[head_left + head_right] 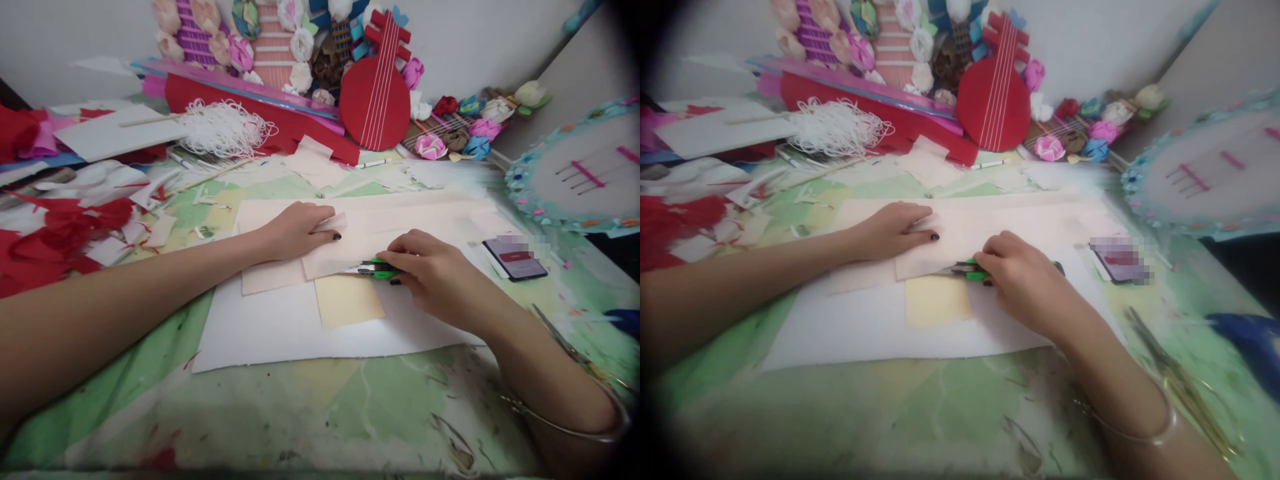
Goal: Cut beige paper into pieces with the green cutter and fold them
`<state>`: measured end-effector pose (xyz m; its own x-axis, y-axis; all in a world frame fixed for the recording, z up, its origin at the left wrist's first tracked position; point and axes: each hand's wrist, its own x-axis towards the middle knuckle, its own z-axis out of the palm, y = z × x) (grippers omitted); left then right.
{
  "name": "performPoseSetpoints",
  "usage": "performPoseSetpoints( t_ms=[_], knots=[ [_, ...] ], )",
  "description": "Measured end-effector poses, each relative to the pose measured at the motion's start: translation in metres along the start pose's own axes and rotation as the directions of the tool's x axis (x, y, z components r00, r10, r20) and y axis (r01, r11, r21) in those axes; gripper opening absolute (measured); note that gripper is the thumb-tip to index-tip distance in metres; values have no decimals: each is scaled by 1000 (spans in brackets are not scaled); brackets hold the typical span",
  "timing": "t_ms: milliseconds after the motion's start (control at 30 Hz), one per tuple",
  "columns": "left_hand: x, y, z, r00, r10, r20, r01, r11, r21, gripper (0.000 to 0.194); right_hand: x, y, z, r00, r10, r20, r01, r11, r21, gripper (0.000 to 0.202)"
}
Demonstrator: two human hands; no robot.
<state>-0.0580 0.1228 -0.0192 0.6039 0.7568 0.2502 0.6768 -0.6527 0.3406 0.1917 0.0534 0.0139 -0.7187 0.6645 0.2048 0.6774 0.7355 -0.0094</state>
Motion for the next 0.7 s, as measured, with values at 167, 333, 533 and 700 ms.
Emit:
performPoseSetpoints(
  t_ms=[167, 333, 533, 700],
  knots=[
    [1, -2, 2, 1000, 20, -2, -20, 1000, -1, 35, 2, -4, 1, 1000, -15, -6, 15, 1000, 6, 34],
    [1, -2, 2, 1000, 19, -12, -19, 1000, 3, 35, -1, 0, -2, 1000, -3, 15, 3, 1000, 12, 33],
    [0, 0, 0, 1000, 11, -4, -11, 1000, -4, 33, -3, 4, -3, 1000, 3, 14, -4, 1000, 14, 35],
    [1, -1, 1, 1000, 5, -1, -5, 1000, 5, 33, 1, -1, -1, 1000, 9, 21, -10, 1000, 28, 34]
  ],
)
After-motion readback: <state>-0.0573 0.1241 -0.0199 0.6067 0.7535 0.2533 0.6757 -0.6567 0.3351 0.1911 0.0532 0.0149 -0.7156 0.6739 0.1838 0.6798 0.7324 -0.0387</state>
